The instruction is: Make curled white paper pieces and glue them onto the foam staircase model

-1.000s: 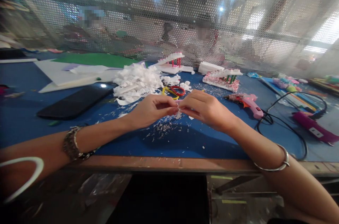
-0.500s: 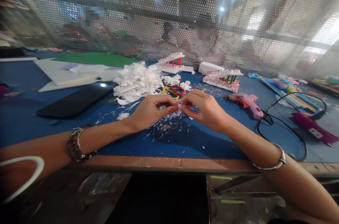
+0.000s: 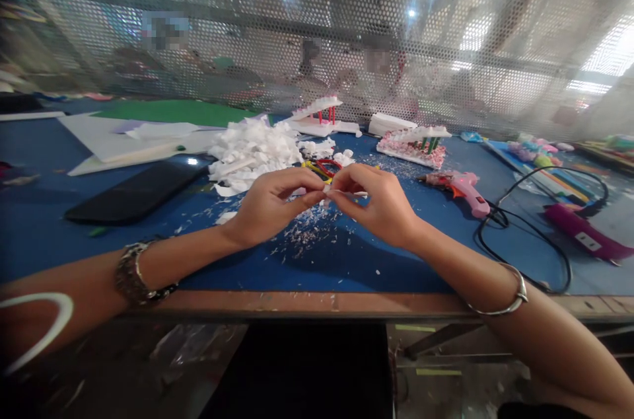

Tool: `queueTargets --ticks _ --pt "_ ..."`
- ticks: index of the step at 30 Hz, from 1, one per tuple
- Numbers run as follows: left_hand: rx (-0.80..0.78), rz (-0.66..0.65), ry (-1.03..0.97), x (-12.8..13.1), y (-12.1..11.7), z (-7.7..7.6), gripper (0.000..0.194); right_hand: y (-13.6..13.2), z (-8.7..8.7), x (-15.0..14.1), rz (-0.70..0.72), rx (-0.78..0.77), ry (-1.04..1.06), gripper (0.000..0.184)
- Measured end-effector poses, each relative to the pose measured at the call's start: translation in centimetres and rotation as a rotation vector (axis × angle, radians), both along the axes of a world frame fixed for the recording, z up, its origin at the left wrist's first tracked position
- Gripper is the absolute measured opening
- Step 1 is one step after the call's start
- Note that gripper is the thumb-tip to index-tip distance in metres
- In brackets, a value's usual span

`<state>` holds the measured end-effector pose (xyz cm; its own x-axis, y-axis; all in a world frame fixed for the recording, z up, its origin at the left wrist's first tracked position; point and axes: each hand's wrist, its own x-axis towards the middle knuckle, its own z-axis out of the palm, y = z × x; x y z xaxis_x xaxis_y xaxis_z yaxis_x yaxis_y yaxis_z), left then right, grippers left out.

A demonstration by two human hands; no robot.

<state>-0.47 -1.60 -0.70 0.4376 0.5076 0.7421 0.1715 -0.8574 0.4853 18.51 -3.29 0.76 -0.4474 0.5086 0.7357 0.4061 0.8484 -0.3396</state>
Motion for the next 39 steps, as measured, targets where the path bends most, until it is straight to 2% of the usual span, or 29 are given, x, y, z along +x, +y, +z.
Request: queueTargets --ticks 5,13,16,22,27,30,34,39 --pt "-0.121 -0.052 0.001 0.0 -0.2 0.6 0.018 -0.1 0.7 0.4 0.146 -0.167 0.042 0.012" --pt "-0.218 -0.184 -0.027 -0.2 0.2 0.6 0.015 -0.2 0.3 0.2 0.191 -0.310 0.138 0.015" --pt "-0.220 -0.181 -0.074 -0.2 0.3 0.5 0.015 -0.3 0.2 0.2 0.209 -0.269 0.116 0.012" --pt "-0.121 -0.054 -0.111 0.0 -0.2 0.4 0.014 -0.4 0.2 0.0 0.139 -0.101 0.087 0.008" --pt "-0.086 -0.090 -0.129 0.2 -0.6 0.3 0.009 -0.4 0.0 0.0 0.134 -0.085 0.144 0.007" --pt "-0.101 -0.139 -0.130 0.2 -0.6 0.2 0.009 -0.4 -0.2 0.0 0.155 -0.092 0.168 0.009" --pt "-0.125 -0.117 -0.121 0.3 -0.6 0.4 0.012 -0.3 -0.4 -0.1 0.193 -0.109 0.175 0.012" --pt "-0.291 -0.101 -0.098 0.4 -0.7 0.6 0.018 -0.3 -0.3 0.0 0.146 -0.074 0.147 0.012"
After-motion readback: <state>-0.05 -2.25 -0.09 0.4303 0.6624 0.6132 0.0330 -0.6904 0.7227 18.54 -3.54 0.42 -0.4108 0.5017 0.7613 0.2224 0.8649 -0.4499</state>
